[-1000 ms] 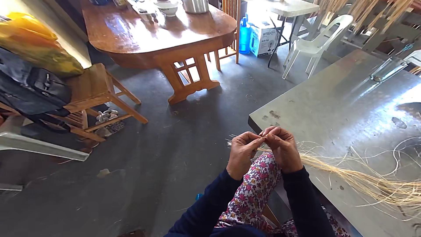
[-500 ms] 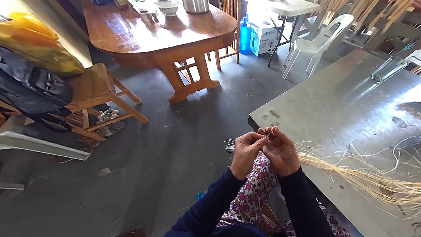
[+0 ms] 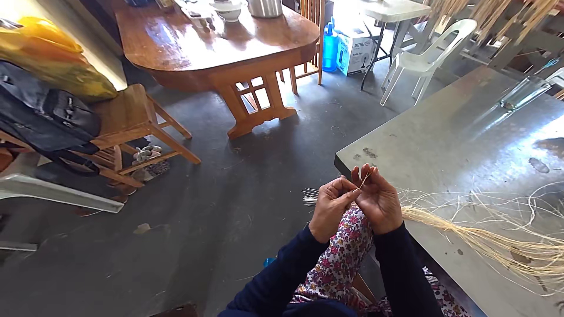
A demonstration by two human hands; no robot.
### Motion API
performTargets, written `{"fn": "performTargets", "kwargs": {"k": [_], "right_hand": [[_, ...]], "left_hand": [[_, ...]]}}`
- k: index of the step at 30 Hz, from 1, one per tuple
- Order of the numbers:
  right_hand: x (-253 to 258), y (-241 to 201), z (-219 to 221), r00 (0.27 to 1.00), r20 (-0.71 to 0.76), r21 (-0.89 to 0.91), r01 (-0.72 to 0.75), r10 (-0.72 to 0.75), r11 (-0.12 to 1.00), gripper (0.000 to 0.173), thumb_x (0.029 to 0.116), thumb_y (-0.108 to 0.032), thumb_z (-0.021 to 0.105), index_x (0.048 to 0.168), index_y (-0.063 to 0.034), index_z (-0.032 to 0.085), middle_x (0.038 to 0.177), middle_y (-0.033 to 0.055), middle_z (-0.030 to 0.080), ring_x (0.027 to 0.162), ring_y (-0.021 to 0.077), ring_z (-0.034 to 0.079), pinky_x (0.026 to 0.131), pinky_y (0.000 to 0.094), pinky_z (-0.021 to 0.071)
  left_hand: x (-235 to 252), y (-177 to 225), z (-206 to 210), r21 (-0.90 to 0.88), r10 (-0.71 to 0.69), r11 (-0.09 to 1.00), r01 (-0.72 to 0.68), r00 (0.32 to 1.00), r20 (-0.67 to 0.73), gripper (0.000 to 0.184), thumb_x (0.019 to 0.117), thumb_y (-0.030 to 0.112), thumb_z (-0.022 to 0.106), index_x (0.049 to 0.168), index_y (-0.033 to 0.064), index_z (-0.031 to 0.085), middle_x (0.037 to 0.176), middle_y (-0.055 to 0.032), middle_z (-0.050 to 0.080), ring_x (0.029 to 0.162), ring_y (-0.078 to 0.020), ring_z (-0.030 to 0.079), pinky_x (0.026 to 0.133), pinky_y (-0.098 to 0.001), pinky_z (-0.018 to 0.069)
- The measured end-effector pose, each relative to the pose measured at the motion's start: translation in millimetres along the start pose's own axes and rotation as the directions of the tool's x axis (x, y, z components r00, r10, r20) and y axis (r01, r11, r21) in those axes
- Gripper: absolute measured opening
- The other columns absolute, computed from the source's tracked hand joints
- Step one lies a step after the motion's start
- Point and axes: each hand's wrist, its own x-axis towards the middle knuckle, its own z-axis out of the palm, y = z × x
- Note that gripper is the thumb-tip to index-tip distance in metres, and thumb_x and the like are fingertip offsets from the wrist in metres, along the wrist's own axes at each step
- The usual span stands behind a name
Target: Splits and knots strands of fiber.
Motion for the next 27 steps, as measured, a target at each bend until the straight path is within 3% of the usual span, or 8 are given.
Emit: {"fn": "performTargets", "kwargs": {"k": [3, 8, 14, 20, 23, 27], "right_hand": [[1.5, 3.0, -7.2, 0.996, 0.085, -0.095, 0.016, -0.008, 0.995, 0.028, 0.1026, -0.005, 0.049, 0.091, -0.01, 0.074, 0.091, 0.0052, 0.076, 0.09, 0.0175, 0.074, 0.089, 0.036, 0.0605], [0.7, 4.7, -8.9, 0.976, 0.193, -0.332, 0.157, -0.096, 0.93, 0.03, 0.0969, 0.006, 0.053, 0.098, -0.0099, 0.077, 0.083, 0.004, 0.074, 0.078, 0.0141, 0.072, 0.079, 0.0324, 0.0614], [-4.9, 5.0, -8.1, 0.955, 0.229, -0.362, 0.265, -0.191, 0.894, 0.026, 0.0952, 0.007, 0.057, 0.1, -0.0083, 0.078, 0.081, 0.0054, 0.074, 0.077, 0.0161, 0.073, 0.082, 0.0368, 0.0628], [-33.4, -10.7, 1.6, 0.882, 0.292, -0.341, 0.457, -0.37, 0.821, 0.023, 0.0962, 0.0, 0.062, 0.106, -0.0131, 0.079, 0.088, 0.0005, 0.075, 0.081, 0.0126, 0.073, 0.085, 0.035, 0.0625], [-55.0, -29.6, 6.4, 0.827, 0.364, -0.314, 0.543, -0.429, 0.779, 0.026, 0.0997, -0.004, 0.058, 0.113, -0.0163, 0.077, 0.093, -0.0031, 0.075, 0.088, 0.0101, 0.072, 0.09, 0.0343, 0.0602], [-94.0, -69.5, 10.4, 0.751, 0.373, -0.304, 0.653, -0.544, 0.693, 0.029, 0.1014, -0.006, 0.054, 0.118, -0.0189, 0.075, 0.092, -0.0063, 0.074, 0.087, 0.007, 0.07, 0.089, 0.0293, 0.0591]], "left_hand": [[0.4, 2.2, -1.5, -0.008, -0.007, 1.0, 0.007, 1.0, -0.015, 0.019, 0.0924, -0.007, 0.06, 0.082, 0.0067, 0.069, 0.065, 0.0046, 0.062, 0.051, 0.0029, 0.048, 0.049, -0.0132, 0.0397], [-1.2, 4.5, -4.4, -0.019, -0.006, 1.0, 0.006, 0.999, -0.038, 0.019, 0.093, -0.007, 0.061, 0.083, 0.0059, 0.069, 0.067, 0.0032, 0.064, 0.051, 0.0032, 0.048, 0.048, -0.0128, 0.0391], [-8.0, 5.2, -6.4, -0.035, -0.001, 0.999, 0.001, 1.0, 0.007, 0.016, 0.095, -0.003, 0.062, 0.086, 0.0059, 0.071, 0.066, 0.0049, 0.063, 0.051, 0.0041, 0.048, 0.047, -0.0121, 0.0381], [-24.4, 11.0, -29.0, 0.028, -0.012, 1.0, 0.005, 0.968, 0.25, 0.028, 0.1045, 0.007, 0.049, 0.096, 0.007, 0.075, 0.069, 0.0057, 0.069, 0.052, 0.0051, 0.053, 0.05, -0.0111, 0.0423], [-32.3, 14.6, -44.7, 0.102, -0.015, 0.994, -0.028, 0.916, 0.402, 0.021, 0.1026, 0.007, 0.057, 0.101, 0.0101, 0.077, 0.078, 0.0083, 0.073, 0.06, 0.0072, 0.058, 0.055, -0.0102, 0.0467], [-37.9, 18.7, -58.2, 0.23, -0.087, 0.972, -0.047, 0.838, 0.539, 0.017, 0.1005, 0.006, 0.06, 0.103, 0.0087, 0.077, 0.079, 0.0113, 0.073, 0.065, 0.0092, 0.059, 0.059, -0.0086, 0.0478]]}}
